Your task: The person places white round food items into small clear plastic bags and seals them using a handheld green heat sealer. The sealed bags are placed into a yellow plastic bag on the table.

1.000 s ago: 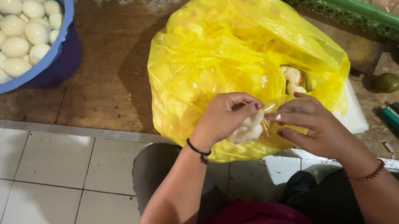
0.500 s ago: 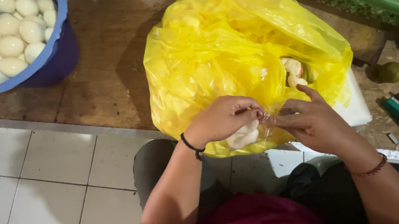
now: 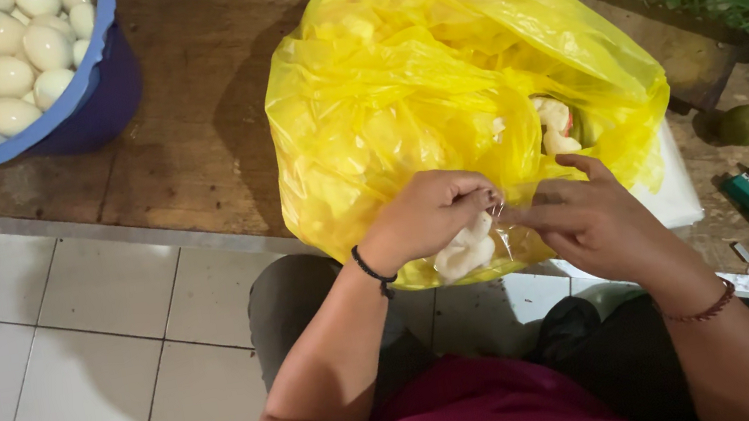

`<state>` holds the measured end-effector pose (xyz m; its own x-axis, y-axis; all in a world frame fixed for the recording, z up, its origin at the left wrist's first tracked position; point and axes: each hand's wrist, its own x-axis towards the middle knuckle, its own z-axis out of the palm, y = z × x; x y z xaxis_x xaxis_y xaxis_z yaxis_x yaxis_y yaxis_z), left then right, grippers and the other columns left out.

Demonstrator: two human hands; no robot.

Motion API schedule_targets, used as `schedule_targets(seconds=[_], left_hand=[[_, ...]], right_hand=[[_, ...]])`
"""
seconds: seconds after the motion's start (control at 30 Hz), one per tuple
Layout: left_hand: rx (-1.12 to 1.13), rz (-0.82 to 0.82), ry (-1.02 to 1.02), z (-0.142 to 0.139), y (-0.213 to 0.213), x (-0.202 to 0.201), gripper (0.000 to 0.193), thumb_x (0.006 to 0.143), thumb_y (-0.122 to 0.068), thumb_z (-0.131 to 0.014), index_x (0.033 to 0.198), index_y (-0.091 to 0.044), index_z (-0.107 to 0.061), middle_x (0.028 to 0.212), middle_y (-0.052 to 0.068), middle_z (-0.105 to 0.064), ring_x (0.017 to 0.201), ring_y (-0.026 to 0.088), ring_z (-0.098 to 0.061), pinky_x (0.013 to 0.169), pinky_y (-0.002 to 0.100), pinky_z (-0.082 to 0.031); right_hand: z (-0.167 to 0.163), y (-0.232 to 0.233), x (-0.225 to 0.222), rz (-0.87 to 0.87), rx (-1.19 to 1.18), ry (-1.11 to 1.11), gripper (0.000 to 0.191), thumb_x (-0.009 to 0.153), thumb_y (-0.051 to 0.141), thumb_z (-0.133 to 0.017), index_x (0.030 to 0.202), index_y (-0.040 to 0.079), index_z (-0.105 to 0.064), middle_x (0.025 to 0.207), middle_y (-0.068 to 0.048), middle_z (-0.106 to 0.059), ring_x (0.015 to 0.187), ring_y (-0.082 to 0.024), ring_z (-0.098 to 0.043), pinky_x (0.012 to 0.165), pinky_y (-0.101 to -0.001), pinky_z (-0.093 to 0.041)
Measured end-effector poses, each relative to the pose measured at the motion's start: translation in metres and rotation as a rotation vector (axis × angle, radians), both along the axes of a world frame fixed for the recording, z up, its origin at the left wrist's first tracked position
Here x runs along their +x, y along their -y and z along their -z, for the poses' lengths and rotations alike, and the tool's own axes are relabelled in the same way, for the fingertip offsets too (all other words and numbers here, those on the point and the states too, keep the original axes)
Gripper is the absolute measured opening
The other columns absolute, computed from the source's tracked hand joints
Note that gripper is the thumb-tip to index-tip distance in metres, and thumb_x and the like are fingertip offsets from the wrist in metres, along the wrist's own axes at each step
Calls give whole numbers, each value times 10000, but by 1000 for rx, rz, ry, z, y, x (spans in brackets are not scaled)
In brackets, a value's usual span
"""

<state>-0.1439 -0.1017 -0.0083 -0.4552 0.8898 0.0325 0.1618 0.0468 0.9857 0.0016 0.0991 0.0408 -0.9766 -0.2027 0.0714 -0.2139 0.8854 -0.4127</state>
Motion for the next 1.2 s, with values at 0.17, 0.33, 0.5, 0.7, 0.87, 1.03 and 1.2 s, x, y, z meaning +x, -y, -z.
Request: schedule_targets(seconds=[0.17,0.33,0.5,0.7,0.87,1.03,1.2], left_hand=[[32,57,3,5,4,-8,242,1012,-217,-598,1111,-40,-730,983,71,-778,902,129,-716,825,269,-558],[-4,38,11,0,3,-4,237,976,-200,-620,1100,-38,-740,958,74,-782,870,126,-721,808,267,-566],[-65,22,23,-4,4,0,229,982,-203,-625,1073,-40,-758,928,77,-789,821,134,-708,769,272,-563],[-72,71,13,-9,5,-4,222,965,-192,-618,1066,-44,-749,956,53,-807,860,128,-752,781,258,-571],[-27,88,76,-7,8,-8,201,975,-158,-608,1050,-30,-745,965,60,-799,890,130,-767,808,261,-586],[-51,68,146,-6,7,-10,192,1001,-157,-607,1038,-19,-736,944,70,-782,887,132,-740,811,267,-567],[-30,73,127,-10,6,-6,192,1002,-165,-623,1033,-25,-750,938,72,-782,858,144,-716,800,275,-571]], right_hand=[[16,-13,-1,0,-456,112,361,877,82,-690,1193,238,-768,851,-5,-683,844,-165,-657,1042,-475,-440],[24,-18,-2,-128,-254,3,309,923,70,-640,1175,201,-761,1117,-25,-788,1100,-225,-710,1163,-532,-305],[15,-8,0,-46,-157,116,290,903,102,-648,1134,223,-775,1020,-29,-749,1048,-238,-688,1161,-528,-330],[5,8,-2,-18,-110,135,353,916,142,-651,1228,274,-752,1027,-49,-747,1034,-259,-676,1129,-525,-356],[3,14,1,-38,35,34,400,921,131,-650,1288,280,-704,1026,-93,-717,995,-290,-669,1070,-547,-358],[-2,15,-4,-27,-184,102,440,879,73,-654,1265,278,-705,792,-12,-664,835,-208,-690,1204,-570,-312],[-7,16,-6,-37,-120,120,442,868,60,-647,1246,277,-723,823,-8,-673,849,-217,-686,1150,-587,-322]])
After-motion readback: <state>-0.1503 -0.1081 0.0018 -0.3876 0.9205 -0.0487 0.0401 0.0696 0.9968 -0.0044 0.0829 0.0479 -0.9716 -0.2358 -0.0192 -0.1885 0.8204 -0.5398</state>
